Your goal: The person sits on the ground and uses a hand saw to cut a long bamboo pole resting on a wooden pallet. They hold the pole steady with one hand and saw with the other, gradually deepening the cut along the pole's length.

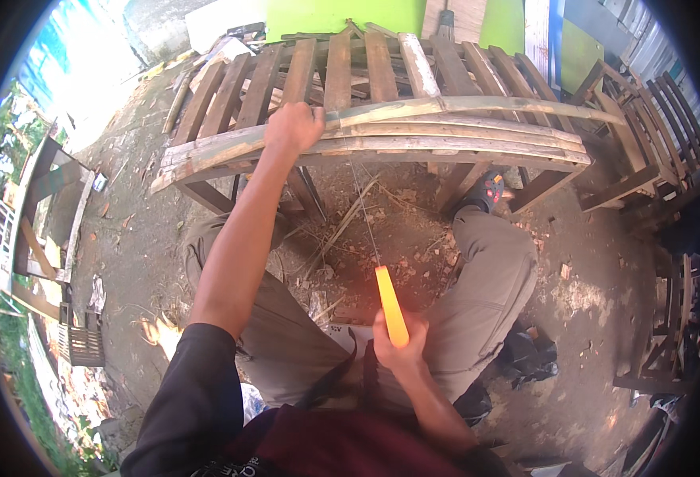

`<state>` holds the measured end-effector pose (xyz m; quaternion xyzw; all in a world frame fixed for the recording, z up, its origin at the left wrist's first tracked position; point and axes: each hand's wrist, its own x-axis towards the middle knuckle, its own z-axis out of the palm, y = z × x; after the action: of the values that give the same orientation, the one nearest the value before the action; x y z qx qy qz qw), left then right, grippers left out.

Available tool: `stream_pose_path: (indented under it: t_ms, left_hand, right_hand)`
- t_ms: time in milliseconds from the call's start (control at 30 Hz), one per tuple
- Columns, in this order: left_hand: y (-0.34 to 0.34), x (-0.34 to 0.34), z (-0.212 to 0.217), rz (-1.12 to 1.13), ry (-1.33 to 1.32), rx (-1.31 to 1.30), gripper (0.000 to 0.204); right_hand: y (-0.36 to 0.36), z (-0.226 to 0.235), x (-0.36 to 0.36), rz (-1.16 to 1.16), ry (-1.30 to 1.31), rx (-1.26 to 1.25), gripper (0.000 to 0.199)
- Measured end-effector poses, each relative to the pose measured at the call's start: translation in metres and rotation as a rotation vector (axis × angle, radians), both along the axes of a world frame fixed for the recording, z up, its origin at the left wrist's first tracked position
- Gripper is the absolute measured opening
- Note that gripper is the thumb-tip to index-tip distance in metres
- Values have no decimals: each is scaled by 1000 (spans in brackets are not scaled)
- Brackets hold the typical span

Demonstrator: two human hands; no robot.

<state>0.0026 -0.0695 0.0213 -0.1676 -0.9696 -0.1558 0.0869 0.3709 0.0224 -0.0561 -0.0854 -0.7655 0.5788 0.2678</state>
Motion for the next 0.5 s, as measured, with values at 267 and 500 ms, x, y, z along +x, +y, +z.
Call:
stream_pose_path:
  t_ms: [267,500]
  left_hand:
    - [11,2,4,-28,44,9,48]
    - [4,3,-29,-74,326,43,42]
  right_hand:
    - [1,51,-125,-104,-141,-157,26]
    - [-14,30,-16,-68,-102,-89,7]
